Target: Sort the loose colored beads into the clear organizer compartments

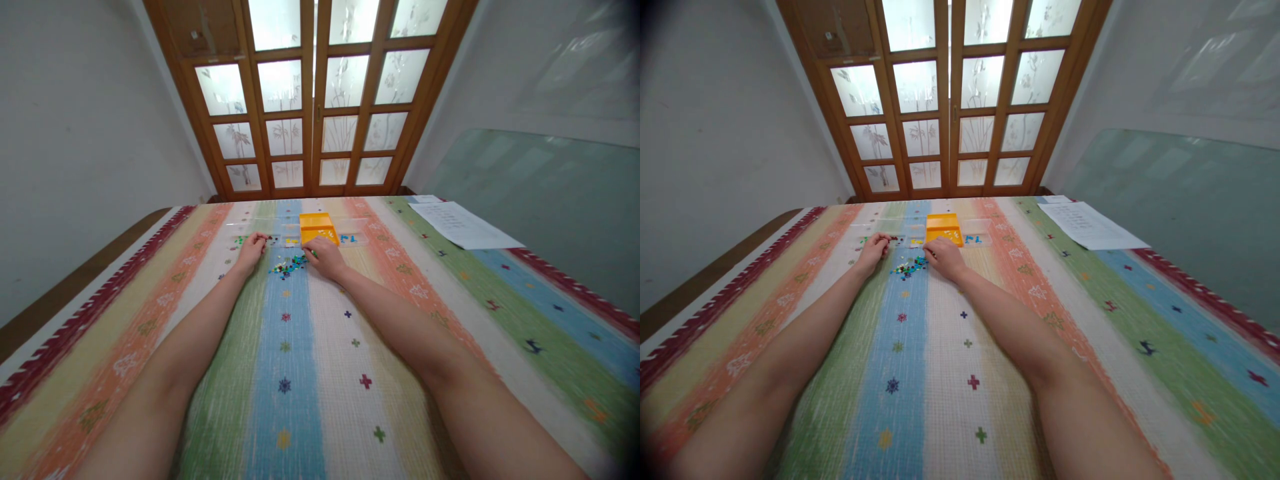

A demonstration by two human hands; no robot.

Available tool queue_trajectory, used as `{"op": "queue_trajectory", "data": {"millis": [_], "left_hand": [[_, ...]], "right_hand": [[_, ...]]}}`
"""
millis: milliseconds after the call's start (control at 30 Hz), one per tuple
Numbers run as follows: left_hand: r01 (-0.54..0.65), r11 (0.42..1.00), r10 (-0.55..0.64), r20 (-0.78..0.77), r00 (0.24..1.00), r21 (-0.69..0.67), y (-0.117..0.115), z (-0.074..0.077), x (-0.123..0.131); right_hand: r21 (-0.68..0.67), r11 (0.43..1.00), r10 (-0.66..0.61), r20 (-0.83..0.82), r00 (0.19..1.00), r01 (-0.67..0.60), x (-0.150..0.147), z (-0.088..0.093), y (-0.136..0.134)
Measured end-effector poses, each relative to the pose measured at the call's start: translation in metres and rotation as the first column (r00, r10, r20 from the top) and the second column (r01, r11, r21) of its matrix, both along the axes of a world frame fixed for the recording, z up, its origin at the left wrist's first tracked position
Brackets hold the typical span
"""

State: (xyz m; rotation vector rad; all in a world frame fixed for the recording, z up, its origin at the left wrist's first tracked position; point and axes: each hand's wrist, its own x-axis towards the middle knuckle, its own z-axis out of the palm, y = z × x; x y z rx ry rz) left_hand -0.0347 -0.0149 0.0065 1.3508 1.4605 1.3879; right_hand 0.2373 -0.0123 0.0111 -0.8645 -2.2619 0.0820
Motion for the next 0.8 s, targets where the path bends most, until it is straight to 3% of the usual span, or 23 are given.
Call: {"op": "queue_trajectory", "data": {"millis": [200, 467, 600, 700, 800], "left_hand": [[-0.043, 0.999, 0.044, 0.12, 0.992, -0.009, 0.002, 0.0, -0.004], [-0.086, 0.996, 0.084, 0.143, 0.986, 0.007, 0.003, 0.0, -0.005], [-0.077, 0.997, 0.073, 0.146, 0.987, 0.025, 0.002, -0.001, -0.004], [-0.041, 0.998, 0.039, 0.051, 0.998, 0.043, 0.0, -0.002, 0.001], [0.064, 0.997, -0.056, -0.17, 0.984, 0.042, -0.003, -0.002, 0.006]], "right_hand": [[0.011, 0.999, 0.045, 0.073, 0.996, -0.046, -0.001, 0.001, -0.002], [0.074, 0.983, 0.143, 0.286, 0.948, -0.17, -0.005, 0.004, -0.007], [0.096, 0.977, 0.158, 0.283, 0.946, -0.191, -0.008, 0.006, -0.01], [0.083, 0.982, 0.144, 0.254, 0.956, -0.17, -0.006, 0.005, -0.008], [0.072, 0.988, 0.115, 0.235, 0.965, -0.135, -0.003, 0.004, -0.004]]}}
